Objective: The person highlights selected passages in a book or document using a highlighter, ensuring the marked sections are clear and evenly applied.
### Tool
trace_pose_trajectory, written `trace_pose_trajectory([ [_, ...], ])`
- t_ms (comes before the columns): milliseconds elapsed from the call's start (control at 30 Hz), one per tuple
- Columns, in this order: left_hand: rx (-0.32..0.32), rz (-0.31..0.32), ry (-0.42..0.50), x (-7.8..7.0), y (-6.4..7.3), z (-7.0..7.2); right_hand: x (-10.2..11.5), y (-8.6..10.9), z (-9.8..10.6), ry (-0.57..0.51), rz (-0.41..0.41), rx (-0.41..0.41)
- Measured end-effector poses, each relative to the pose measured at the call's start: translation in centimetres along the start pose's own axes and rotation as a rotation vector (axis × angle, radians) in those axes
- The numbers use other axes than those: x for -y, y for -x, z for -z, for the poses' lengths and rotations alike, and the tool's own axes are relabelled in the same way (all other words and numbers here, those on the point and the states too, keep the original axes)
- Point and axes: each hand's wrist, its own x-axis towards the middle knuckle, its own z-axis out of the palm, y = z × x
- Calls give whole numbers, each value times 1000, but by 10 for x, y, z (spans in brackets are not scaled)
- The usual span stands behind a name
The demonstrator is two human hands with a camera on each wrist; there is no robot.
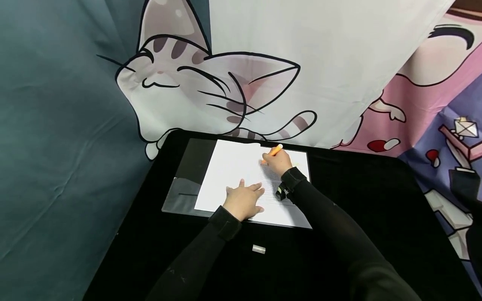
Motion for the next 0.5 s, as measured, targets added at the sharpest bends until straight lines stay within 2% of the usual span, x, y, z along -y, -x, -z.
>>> trace_pose_trajectory([
  [67, 2, -1, -7, -1, 2, 3, -2, -2, -1, -17, -16, 1],
  [133, 13, 3, -11, -5, 8, 13, -3, -3, -2, -28, -23, -2],
  [233, 1, -1, -14, -6, 10, 14, -5, -5, -4, -27, -23, -9],
  [367, -9, -5, -7, -4, 5, 6, -4, -4, -4, -26, -19, -12],
  [500, -22, -12, 9, 3, -5, -10, -2, -3, -3, 17, 7, -8],
])
